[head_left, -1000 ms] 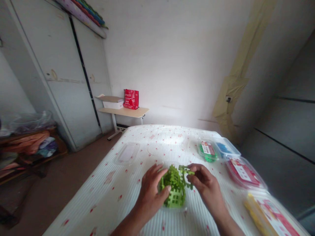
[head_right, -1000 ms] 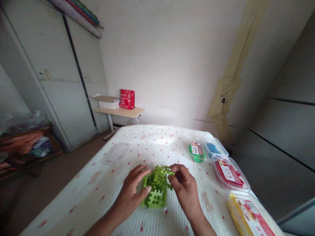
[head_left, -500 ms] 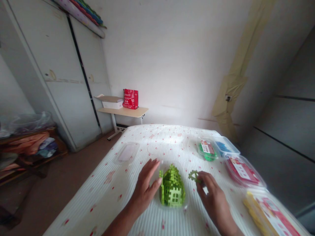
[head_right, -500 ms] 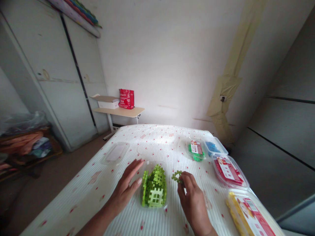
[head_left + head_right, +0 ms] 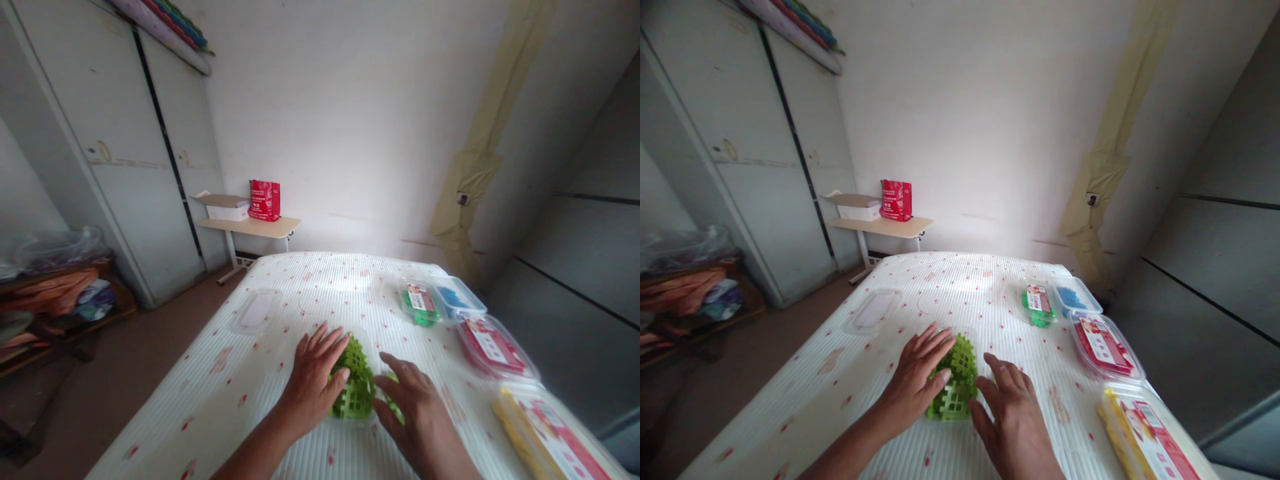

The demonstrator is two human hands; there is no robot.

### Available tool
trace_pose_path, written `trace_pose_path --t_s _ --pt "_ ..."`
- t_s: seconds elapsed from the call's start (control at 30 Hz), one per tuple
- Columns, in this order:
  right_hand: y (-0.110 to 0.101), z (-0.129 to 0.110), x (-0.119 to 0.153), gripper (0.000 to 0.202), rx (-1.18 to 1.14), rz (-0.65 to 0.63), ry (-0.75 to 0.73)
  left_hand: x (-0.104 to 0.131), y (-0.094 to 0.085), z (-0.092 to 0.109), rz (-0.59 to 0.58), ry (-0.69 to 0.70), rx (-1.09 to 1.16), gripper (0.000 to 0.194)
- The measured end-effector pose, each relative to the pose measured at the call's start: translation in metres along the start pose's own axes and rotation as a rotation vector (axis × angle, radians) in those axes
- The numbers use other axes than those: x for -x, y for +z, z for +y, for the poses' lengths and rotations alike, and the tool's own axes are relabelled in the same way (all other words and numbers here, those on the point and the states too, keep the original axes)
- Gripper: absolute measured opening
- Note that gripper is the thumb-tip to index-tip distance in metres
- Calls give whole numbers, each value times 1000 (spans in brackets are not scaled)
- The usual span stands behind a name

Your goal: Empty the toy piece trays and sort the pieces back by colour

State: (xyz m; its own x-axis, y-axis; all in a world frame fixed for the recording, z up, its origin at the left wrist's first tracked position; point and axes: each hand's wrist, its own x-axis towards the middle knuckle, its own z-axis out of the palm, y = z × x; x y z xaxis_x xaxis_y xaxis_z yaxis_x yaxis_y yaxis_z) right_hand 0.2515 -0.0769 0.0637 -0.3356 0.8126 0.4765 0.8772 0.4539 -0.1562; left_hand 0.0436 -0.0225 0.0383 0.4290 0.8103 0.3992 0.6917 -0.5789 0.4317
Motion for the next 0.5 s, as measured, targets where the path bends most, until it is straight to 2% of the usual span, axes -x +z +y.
trace_pose_path --t_s 0.13,0.23,0.33,0.43,0.5 --pt "14 -7 6 15 -33 -50 -13 2 12 0 -49 -32 49 52" --pt "17 -4 9 18 -60 -9 -26 3 12 -5 48 -53 143 47" --pt "12 2 8 21 -84 104 -12 -3 -3 -23 219 -115 196 42" --pt "5 11 4 21 -103 195 24 -10 -27 -57 344 -224 -1 40" --pt "3 17 3 21 -115 232 49 -12 -41 -83 277 -399 -258 44"
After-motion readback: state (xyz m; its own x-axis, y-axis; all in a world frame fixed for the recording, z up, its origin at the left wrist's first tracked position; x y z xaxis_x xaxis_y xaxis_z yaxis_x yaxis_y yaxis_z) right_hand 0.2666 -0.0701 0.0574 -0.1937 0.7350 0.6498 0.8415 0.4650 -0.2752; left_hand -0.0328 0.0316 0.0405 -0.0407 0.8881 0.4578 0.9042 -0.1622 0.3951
